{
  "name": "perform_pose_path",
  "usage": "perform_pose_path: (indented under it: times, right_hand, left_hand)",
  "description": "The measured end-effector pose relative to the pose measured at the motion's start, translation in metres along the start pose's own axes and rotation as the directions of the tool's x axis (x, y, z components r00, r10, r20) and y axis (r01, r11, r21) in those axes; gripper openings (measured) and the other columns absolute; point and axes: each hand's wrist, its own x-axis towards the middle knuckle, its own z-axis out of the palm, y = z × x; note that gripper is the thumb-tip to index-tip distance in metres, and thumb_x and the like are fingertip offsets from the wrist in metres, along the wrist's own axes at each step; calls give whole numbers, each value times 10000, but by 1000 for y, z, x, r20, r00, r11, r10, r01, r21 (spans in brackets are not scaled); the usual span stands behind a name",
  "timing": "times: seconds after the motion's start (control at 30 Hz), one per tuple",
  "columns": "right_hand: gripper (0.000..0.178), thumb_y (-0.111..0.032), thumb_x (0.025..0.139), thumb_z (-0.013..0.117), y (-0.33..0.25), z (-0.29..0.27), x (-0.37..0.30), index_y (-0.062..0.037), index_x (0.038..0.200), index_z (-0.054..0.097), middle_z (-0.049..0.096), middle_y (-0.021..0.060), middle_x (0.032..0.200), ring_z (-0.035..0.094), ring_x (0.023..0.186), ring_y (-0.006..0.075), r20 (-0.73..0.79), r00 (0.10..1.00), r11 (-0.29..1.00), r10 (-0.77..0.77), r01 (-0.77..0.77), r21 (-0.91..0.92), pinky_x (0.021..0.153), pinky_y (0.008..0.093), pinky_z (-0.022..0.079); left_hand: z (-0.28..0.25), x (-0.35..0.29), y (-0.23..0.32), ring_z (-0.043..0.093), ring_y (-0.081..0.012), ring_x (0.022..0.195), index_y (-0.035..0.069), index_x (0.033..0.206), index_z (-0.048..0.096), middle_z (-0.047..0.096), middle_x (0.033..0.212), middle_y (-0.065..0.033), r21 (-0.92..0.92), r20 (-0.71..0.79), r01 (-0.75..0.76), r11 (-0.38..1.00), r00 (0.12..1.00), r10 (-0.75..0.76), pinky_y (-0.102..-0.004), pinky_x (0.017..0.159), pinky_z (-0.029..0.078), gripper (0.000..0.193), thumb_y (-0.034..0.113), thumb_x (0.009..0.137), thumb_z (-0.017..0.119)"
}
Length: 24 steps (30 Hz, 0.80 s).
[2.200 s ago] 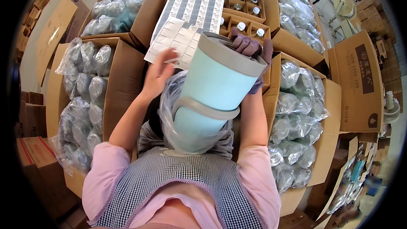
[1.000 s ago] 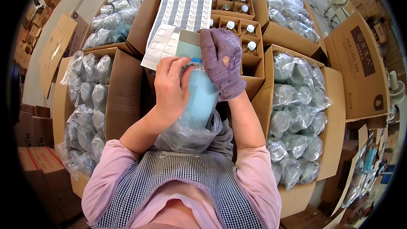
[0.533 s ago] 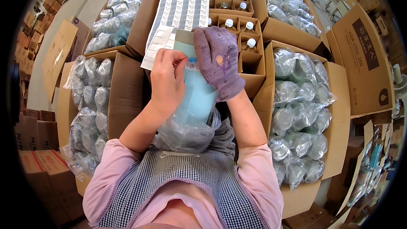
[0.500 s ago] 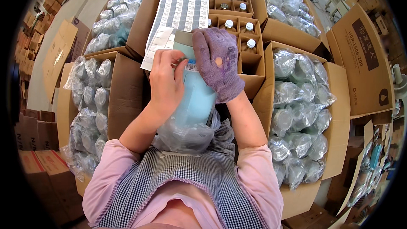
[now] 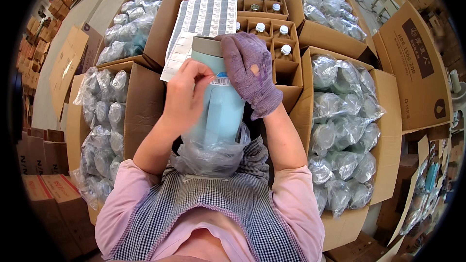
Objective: The person assembles light green pitchers by inserting a metal inner liner into the outer shell and screwing on the lid. They then place the completed units into a cardboard box. The process is repeated for multiple pitchers.
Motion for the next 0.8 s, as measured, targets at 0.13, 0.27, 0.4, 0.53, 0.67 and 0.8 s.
perform_pose_path:
  times: [0.13, 0.27, 0.4, 0.53, 0.67, 0.8]
  right_hand:
    - [217, -96, 837, 555, 5, 2, 1, 5, 1007, 644, 661, 146, 917, 625, 839, 337, 30, 999, 1000, -30, 30, -7, 758, 428, 475]
    - [209, -88, 832, 565, 3, 4, -2, 4, 1004, 642, 657, 142, 917, 622, 820, 331, -6, 997, 995, -83, 82, -59, 755, 431, 476]
    - [202, -76, 840, 570, 5, 4, 0, 5, 1015, 634, 655, 138, 927, 625, 834, 322, 4, 994, 991, -113, 113, -76, 741, 427, 488]
    - [218, -76, 871, 562, 10, -6, 0, 8, 1061, 628, 662, 146, 958, 632, 891, 328, 128, 989, 997, -73, 71, 20, 763, 416, 509]
    - [242, -83, 893, 558, 19, -14, 1, -5, 1110, 630, 668, 148, 1000, 628, 917, 345, 199, 979, 997, -48, 35, 71, 792, 412, 513]
    - [224, -89, 912, 551, 9, -11, 4, -16, 1106, 637, 670, 143, 991, 624, 903, 346, 229, 972, 990, 61, -88, 108, 787, 415, 509]
  left_hand:
    - [3, -1, -2, 589, -256, 702, -9, 898, 560, 549, 850, -128, 53, -51, 15, 999, 999, -12, -353, 628, 489, 109, -68, 849, 638]
    - [7, -3, -2, 587, -253, 724, -14, 888, 562, 539, 875, -119, 94, -54, 95, 991, 994, -90, -356, 632, 487, 104, -49, 849, 651]
    - [10, 1, -4, 580, -273, 762, -29, 888, 566, 539, 885, -127, 219, -72, -98, 971, 991, 117, -376, 645, 490, 97, -51, 824, 635]
    - [5, -3, -13, 571, -317, 846, -50, 878, 577, 546, 958, -159, 376, 69, -448, 811, 886, 458, -408, 715, 501, 192, 33, 718, 641]
    - [-5, -4, -28, 573, -277, 845, -55, 842, 603, 566, 989, -138, 332, 134, -654, 679, 746, 653, -373, 738, 513, 198, 48, 680, 651]
    - [-4, -5, -41, 569, -283, 806, -54, 860, 603, 574, 977, -135, 238, 48, -678, 696, 724, 689, -382, 722, 510, 200, 22, 681, 651]
